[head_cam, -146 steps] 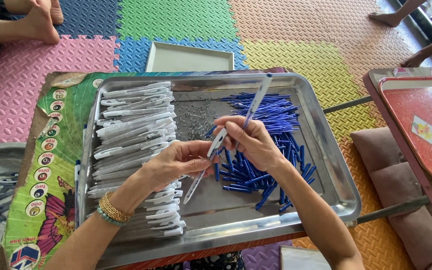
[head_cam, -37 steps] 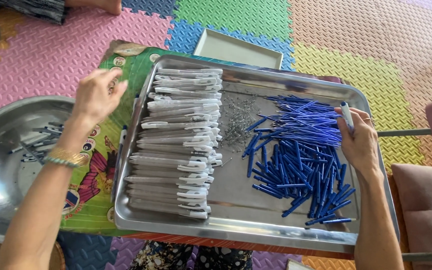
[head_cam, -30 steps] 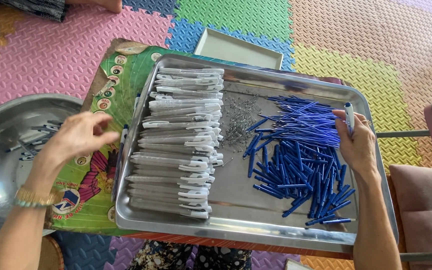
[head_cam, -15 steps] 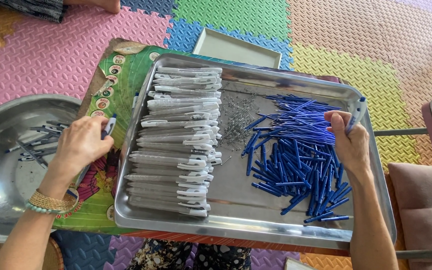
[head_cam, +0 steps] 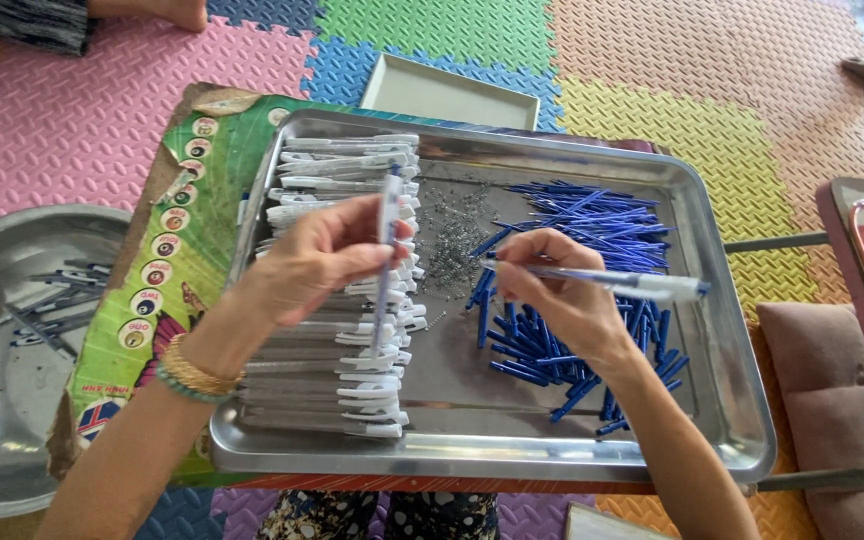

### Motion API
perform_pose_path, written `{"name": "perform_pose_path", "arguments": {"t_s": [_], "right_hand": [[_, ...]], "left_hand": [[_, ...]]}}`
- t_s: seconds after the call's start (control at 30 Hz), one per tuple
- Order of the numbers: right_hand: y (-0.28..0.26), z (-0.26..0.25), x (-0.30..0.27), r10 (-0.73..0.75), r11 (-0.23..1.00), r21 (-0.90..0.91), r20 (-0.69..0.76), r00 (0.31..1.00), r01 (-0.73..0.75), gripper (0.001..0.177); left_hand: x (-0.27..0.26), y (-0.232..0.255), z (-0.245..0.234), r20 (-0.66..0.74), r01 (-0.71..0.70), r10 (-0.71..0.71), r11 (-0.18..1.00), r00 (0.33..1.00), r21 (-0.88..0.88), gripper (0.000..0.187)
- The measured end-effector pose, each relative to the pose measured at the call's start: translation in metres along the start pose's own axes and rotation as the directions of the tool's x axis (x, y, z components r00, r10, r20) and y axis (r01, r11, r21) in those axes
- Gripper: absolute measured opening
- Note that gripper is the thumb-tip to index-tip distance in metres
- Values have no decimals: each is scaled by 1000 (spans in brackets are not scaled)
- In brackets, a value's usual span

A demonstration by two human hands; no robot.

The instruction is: The person assembles ballpoint pens by hand, picking up barrels and inserting blue ink refills and metal springs before snapping on the caps and placing the completed pens into a metal tray.

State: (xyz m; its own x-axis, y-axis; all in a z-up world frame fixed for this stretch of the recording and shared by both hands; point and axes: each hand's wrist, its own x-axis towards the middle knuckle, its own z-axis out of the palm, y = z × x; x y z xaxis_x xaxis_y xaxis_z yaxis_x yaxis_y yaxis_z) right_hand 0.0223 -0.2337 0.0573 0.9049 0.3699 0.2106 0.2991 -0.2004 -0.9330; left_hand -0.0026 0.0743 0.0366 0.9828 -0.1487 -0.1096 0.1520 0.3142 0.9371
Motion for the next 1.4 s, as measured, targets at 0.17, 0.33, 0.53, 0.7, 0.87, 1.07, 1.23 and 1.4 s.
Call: {"name": "perform_pose_path", "arguments": {"t_s": [0.17, 0.33, 0.53, 0.7, 0.87, 1.07, 1.23, 1.4], "right_hand": [[-14, 16, -7, -75, 986, 145, -93, 993, 88, 11], [3, 12, -5, -143, 990, -14, -151, 978, 142, 13], [5, 18, -7, -150, 988, 18, -159, 976, 155, 13], [12, 20, -9, -166, 984, 33, -168, 972, 174, 13], [17, 27, -10, -206, 977, 16, -206, 957, 213, 11], [24, 34, -13, -575, 754, -411, -35, 817, 513, 10], [55, 35, -19, -726, 555, -480, 119, 677, 679, 9], [20, 14, -5, -589, 782, -304, -78, 804, 544, 15]], "left_hand": [[18, -33, 34, 239, 107, -68, 982, 969, -154, 43], [20, -42, 47, 281, 114, -59, 977, 958, -183, 44], [20, -47, 48, 288, 119, -64, 976, 956, -180, 44], [19, -50, 50, 286, 118, -60, 974, 956, -192, 45], [11, -43, 62, 183, 95, -82, 993, 980, -64, 44], [16, -61, 59, 123, 94, -87, 994, 989, -54, 44], [19, -60, 59, 130, 96, -87, 994, 988, -60, 44], [10, -48, 56, 222, 170, -148, 982, 964, -85, 44]]}}
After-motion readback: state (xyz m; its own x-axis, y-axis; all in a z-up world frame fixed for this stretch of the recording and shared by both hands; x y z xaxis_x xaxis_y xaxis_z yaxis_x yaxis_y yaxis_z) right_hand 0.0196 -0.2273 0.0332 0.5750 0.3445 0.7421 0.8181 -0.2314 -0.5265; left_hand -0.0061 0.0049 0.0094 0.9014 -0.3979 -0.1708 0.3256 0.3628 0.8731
